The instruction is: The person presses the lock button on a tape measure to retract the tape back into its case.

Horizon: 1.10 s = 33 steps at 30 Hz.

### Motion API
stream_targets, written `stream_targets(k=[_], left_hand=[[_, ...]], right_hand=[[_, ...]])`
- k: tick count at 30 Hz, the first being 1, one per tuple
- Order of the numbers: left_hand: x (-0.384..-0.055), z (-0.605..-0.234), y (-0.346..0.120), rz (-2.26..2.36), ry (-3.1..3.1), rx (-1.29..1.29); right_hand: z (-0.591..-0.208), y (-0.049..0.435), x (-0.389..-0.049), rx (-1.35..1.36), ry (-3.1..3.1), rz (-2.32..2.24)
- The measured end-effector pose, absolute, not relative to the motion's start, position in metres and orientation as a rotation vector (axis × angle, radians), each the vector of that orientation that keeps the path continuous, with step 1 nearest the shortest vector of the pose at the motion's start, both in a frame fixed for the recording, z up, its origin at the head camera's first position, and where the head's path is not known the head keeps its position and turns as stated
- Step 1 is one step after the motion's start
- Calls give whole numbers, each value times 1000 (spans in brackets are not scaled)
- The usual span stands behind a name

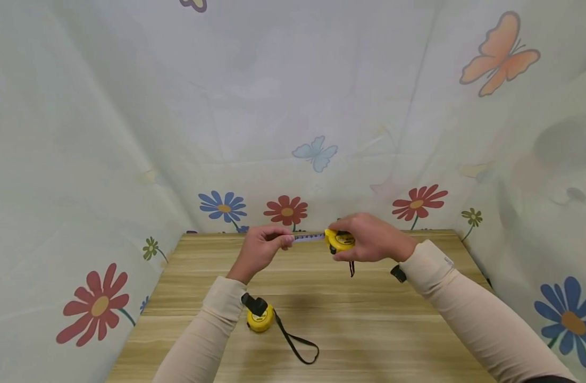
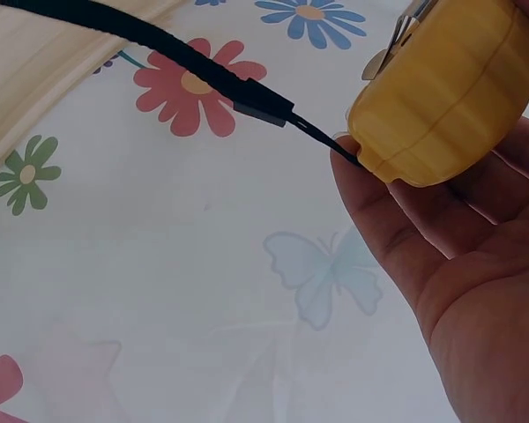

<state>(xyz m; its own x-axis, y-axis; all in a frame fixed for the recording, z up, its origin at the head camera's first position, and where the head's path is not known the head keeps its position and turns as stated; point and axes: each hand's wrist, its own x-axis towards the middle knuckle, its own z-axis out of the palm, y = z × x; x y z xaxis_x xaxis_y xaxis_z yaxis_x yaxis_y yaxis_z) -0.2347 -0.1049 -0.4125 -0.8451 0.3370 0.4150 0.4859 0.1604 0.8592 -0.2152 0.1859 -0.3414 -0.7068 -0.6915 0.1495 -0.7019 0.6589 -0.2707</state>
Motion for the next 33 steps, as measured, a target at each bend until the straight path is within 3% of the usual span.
stream_targets(k=[33], left_hand=[[-237,-414,-105,-1769,-2318,-810]], right_hand=[[-342,182,-217,1198,-2830,487]])
